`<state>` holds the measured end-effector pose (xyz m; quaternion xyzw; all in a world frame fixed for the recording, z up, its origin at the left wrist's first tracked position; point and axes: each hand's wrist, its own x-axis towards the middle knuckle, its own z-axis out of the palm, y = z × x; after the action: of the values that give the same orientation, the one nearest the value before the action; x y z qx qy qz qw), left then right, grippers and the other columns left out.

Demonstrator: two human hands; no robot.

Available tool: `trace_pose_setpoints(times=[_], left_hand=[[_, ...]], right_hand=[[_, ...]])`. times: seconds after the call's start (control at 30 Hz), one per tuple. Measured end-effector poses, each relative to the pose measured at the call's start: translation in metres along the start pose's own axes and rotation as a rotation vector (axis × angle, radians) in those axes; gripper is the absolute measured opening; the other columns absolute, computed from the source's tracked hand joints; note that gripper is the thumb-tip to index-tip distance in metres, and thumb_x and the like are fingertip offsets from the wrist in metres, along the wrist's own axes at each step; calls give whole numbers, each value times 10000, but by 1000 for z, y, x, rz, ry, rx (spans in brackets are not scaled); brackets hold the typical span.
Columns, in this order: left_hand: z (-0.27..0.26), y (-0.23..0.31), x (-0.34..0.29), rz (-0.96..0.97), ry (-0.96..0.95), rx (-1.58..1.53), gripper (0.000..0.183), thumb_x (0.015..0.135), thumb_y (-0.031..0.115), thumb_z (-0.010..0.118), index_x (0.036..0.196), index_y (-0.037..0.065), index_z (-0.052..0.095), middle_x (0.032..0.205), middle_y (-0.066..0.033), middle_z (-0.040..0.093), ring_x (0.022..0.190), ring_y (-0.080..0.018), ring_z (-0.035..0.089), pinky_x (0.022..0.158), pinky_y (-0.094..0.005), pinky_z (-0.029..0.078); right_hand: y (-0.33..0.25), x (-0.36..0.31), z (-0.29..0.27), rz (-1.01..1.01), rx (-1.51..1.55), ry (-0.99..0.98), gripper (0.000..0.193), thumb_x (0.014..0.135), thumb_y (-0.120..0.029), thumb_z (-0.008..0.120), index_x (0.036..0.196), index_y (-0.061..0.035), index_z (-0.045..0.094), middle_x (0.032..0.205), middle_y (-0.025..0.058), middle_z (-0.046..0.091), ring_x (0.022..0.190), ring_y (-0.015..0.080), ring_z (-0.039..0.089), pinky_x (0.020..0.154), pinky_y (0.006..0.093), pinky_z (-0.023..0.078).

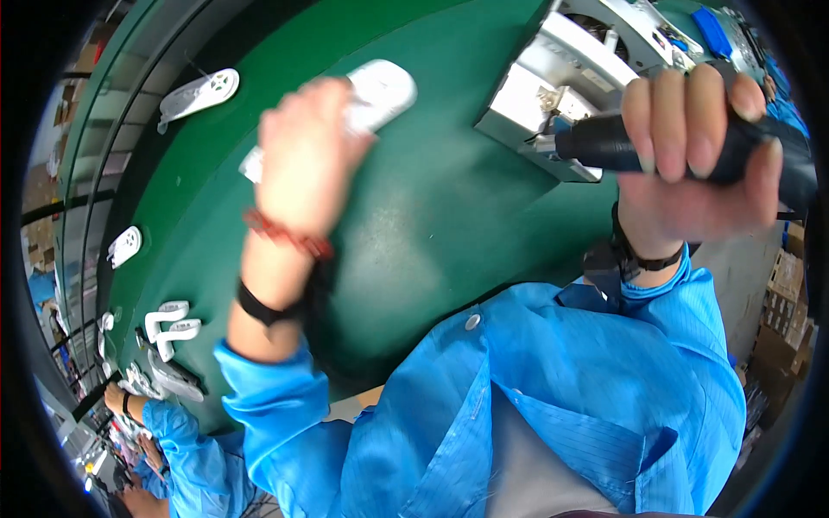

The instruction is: Assembling the plastic casing and internal wiring of a handheld electronic device using an electric screwdriver on a factory production line.

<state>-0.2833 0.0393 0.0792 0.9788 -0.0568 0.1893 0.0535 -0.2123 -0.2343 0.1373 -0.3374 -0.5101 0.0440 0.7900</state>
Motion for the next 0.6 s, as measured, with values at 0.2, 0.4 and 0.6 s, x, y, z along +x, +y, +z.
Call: trace_pose_setpoints(times=[0.2, 0.4, 0.6], left_hand=[[6, -148, 46, -199, -88, -138, 631, 834, 258, 726, 1362, 80, 429, 1224, -204, 597, 1135, -329, 585, 950, -380, 463], [-14, -316, -6, -326, -270, 233, 644, 787, -123, 444, 1381, 126, 447, 1416, -145, 455, 1311, -323, 428, 1075, -365, 374], [-40, -246, -19, -689, -299, 708, 538, 803, 192, 698, 1284, 113, 470, 1219, -138, 554, 1106, -328, 575, 892, -478, 493]], right_hand=[[24, -14, -10, -68, -176, 101, 199, 964, -193, 467, 1081, -33, 459, 664, 115, 516, 528, 193, 492, 529, 360, 462], [33, -18, 8, -59, -211, 155, 181, 934, -153, 520, 1039, -19, 461, 627, 109, 525, 520, 179, 515, 507, 325, 466], [33, -10, 14, -61, -268, 148, 147, 925, -118, 534, 1000, -7, 474, 644, 95, 563, 520, 146, 540, 510, 290, 477]])
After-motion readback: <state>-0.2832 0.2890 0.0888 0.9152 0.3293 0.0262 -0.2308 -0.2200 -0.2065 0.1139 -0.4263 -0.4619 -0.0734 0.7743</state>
